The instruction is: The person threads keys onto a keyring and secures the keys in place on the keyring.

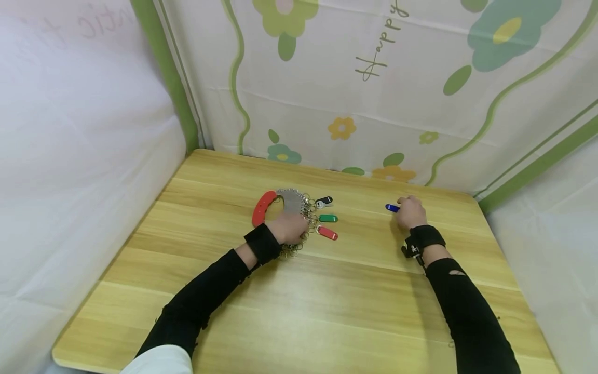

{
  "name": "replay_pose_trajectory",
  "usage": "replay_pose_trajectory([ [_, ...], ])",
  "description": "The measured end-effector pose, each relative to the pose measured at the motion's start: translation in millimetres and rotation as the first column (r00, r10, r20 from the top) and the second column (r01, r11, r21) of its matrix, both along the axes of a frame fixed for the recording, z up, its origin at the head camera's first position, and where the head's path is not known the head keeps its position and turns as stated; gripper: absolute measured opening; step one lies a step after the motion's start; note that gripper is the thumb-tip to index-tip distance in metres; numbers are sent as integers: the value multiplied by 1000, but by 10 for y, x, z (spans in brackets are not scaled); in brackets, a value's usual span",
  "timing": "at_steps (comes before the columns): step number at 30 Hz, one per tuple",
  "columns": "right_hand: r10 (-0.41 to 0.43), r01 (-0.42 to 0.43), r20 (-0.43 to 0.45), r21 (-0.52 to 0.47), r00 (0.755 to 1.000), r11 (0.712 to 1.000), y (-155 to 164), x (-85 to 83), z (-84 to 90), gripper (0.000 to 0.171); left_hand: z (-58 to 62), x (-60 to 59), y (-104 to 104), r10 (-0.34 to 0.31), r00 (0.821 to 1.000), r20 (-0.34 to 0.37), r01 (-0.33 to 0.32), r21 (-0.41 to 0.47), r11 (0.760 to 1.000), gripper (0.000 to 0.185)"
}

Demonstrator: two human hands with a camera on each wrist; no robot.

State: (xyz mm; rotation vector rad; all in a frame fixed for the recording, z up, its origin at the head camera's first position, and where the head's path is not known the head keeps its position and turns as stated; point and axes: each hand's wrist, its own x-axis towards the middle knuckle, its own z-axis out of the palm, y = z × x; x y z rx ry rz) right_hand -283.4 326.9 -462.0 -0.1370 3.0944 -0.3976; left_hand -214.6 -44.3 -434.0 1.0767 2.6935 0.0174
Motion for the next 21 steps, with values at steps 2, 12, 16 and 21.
replay_pose_trajectory([
  [2,0,0,19,13,1000,1000,16,-5,-18,38,-19,12,8,-8,1000,-16,9,16,1000,29],
  [12,25,-25,40,1,999,1000,55,-5,-34,20,-39,64,61,8,998,-60,-8,5,1000,29],
  [16,13,-12,52,-19,999,1000,66,-8,-20,29,-52,67,87,14,997,-74,-17,-39,999,21],
  [21,-17,19,78,-26,997,999,62,-15,44,38,-67,60,107,6,995,-98,-14,-80,997,14],
])
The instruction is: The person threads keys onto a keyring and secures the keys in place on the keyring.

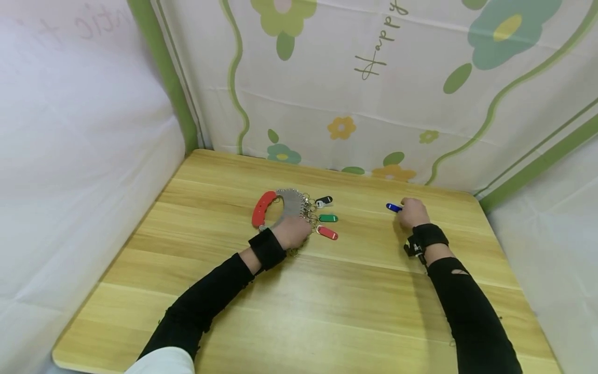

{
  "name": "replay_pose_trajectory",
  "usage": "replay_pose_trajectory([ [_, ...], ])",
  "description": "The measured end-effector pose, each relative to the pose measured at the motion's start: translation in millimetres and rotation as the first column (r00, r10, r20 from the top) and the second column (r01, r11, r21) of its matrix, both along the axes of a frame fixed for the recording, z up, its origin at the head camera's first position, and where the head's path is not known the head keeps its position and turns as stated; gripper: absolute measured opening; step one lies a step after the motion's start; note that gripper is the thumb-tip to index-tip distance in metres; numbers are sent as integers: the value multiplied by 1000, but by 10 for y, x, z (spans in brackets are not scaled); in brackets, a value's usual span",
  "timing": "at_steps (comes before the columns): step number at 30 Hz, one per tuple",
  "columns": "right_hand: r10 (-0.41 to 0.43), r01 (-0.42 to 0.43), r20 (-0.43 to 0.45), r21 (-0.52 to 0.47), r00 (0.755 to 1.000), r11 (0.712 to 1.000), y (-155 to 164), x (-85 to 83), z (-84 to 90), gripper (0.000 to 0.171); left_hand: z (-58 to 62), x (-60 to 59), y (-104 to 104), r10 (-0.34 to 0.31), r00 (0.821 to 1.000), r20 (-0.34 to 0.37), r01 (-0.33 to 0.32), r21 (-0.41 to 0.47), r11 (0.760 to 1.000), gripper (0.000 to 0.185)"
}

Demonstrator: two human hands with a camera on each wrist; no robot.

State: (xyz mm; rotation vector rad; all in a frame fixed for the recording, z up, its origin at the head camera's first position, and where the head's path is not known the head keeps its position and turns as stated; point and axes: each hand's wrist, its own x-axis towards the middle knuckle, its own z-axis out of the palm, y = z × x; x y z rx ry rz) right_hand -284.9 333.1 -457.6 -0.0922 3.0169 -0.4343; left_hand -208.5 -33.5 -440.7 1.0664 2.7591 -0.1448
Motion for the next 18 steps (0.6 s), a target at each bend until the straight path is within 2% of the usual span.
replay_pose_trajectory([
  [6,-16,16,-8,15,1000,1000,4,-8,49,20,4,8,27,-16,1000,1,16,18,1000,15],
  [12,-8,8,-30,-5,1000,1000,1,21,66,19,5,12,53,-13,1000,16,13,8,1000,15],
  [18,-11,11,-27,-8,1000,1000,-1,23,71,24,-1,14,59,41,993,111,-47,56,997,16],
])
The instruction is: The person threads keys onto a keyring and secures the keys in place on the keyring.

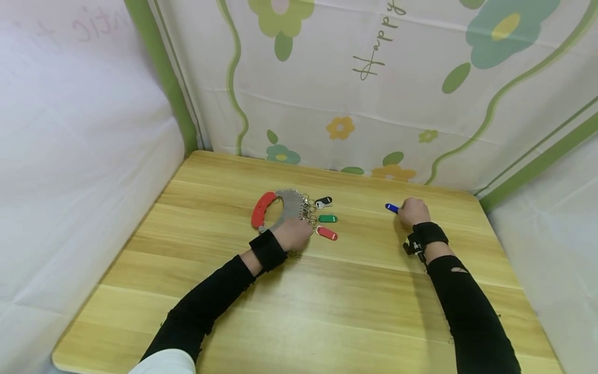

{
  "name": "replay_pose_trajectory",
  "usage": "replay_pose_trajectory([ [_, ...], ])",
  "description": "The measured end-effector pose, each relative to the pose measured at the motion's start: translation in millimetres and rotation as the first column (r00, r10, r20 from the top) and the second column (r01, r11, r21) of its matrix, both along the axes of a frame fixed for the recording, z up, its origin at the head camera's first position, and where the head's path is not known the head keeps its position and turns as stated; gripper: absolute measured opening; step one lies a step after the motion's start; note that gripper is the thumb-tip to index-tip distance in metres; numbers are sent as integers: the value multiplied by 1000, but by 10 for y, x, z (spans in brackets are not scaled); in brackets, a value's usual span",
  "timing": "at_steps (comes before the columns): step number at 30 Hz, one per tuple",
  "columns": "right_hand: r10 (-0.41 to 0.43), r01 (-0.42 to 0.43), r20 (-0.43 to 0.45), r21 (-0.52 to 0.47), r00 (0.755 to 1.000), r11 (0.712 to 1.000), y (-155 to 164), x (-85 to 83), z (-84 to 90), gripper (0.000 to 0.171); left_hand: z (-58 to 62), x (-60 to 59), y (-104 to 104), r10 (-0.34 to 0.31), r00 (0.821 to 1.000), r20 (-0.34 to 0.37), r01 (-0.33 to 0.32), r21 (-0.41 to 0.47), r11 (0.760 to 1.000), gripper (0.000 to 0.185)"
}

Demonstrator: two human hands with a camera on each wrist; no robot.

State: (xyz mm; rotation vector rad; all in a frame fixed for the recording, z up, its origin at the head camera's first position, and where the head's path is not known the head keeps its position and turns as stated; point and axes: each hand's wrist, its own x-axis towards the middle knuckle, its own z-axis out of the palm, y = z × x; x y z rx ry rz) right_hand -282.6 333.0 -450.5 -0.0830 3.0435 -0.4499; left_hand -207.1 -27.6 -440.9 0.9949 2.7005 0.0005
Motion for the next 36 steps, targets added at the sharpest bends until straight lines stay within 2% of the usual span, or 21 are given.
replay_pose_trajectory([
  [2,0,0,0,3,1000,1000,-1,-6,2,23,-12,0,4,0,1000,-10,0,7,1000,11],
  [7,-9,9,15,3,1000,1000,2,-14,6,21,-39,17,32,-6,996,-92,5,-4,1000,5],
  [12,-22,22,10,2,1000,1000,-9,22,35,22,-44,33,47,18,995,-93,-18,6,1000,9],
  [17,-48,48,-14,-40,999,998,-41,64,72,23,-52,31,34,28,994,-105,-26,29,999,13],
  [25,-92,85,-52,-114,994,990,-82,89,98,24,-66,31,59,-21,988,-151,21,3,1000,12],
  [29,-88,77,-69,-155,994,985,-124,124,144,25,-80,16,56,-15,995,-101,17,16,1000,13],
  [32,-90,73,-84,-183,992,980,-182,154,183,25,-68,-5,41,0,1000,-25,0,31,1000,19],
  [36,-88,59,-116,-230,989,971,-291,197,222,25,-25,-32,11,25,998,61,-28,39,999,29],
])
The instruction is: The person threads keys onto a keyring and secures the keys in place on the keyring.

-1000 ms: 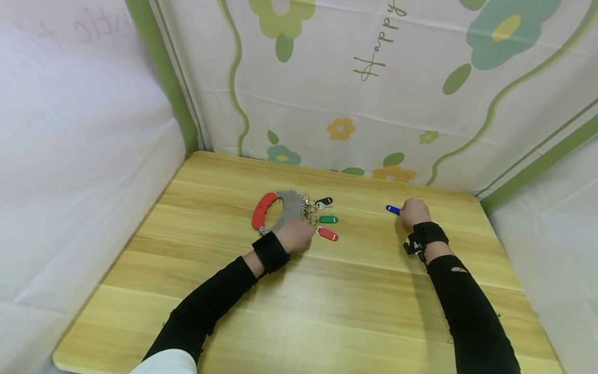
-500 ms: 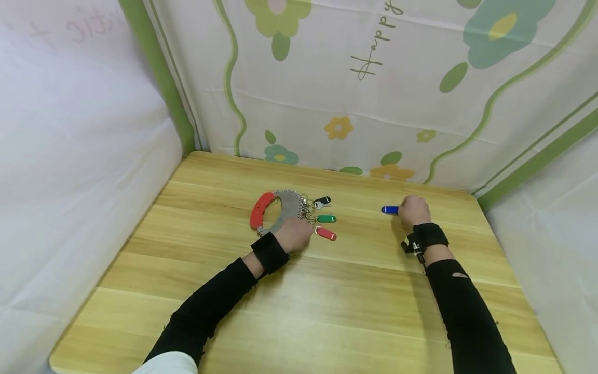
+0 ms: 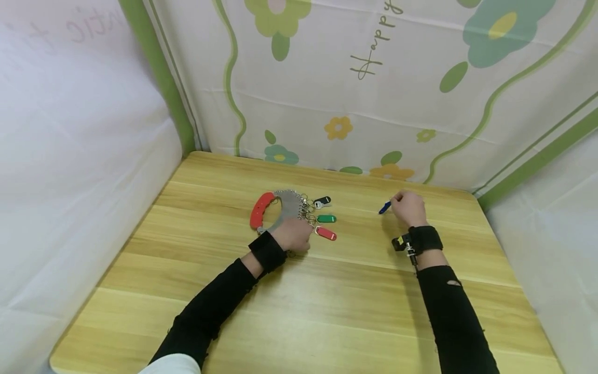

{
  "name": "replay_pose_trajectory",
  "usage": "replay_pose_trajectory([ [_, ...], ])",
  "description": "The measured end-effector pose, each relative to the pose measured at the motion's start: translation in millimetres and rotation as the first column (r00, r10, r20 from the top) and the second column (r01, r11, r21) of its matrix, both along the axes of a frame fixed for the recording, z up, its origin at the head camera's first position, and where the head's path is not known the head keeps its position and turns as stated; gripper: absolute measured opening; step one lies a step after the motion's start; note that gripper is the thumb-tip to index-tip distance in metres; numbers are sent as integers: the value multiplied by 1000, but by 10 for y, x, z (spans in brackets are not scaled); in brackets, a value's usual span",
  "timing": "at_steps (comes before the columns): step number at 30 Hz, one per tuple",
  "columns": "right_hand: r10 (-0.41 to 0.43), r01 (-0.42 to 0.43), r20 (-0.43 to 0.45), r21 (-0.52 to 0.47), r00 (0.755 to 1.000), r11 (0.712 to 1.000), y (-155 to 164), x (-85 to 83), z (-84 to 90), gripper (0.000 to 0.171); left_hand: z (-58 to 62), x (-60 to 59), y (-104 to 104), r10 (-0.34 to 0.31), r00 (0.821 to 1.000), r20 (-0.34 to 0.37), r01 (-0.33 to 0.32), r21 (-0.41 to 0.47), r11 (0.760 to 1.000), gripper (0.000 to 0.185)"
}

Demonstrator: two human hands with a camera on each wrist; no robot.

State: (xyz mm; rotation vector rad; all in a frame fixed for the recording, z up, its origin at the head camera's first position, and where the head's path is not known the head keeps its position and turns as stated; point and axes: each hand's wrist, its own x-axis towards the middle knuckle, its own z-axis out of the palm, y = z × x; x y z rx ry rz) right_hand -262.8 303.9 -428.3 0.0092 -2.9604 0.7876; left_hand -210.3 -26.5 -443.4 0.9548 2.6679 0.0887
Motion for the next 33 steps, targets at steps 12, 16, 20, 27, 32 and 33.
replay_pose_trajectory([
  [12,-7,1,-14,-373,1000,928,-472,137,57,28,6,-109,-89,127,987,95,-142,179,973,39],
  [16,90,-36,77,-533,993,846,-668,164,44,37,61,-137,-103,120,986,112,-143,222,965,36],
  [20,182,-54,164,-582,969,812,-867,182,37,36,131,-155,-110,109,984,138,-141,252,957,35],
  [27,269,-84,235,-587,934,805,-1100,198,2,36,198,-177,-130,83,985,150,-123,285,951,37],
  [32,336,-147,216,-600,917,786,-1231,232,-51,36,158,-190,-130,70,994,82,-89,257,962,35],
  [33,344,-155,213,-602,915,784,-1258,243,-63,36,145,-191,-126,72,995,75,-89,253,963,33],
])
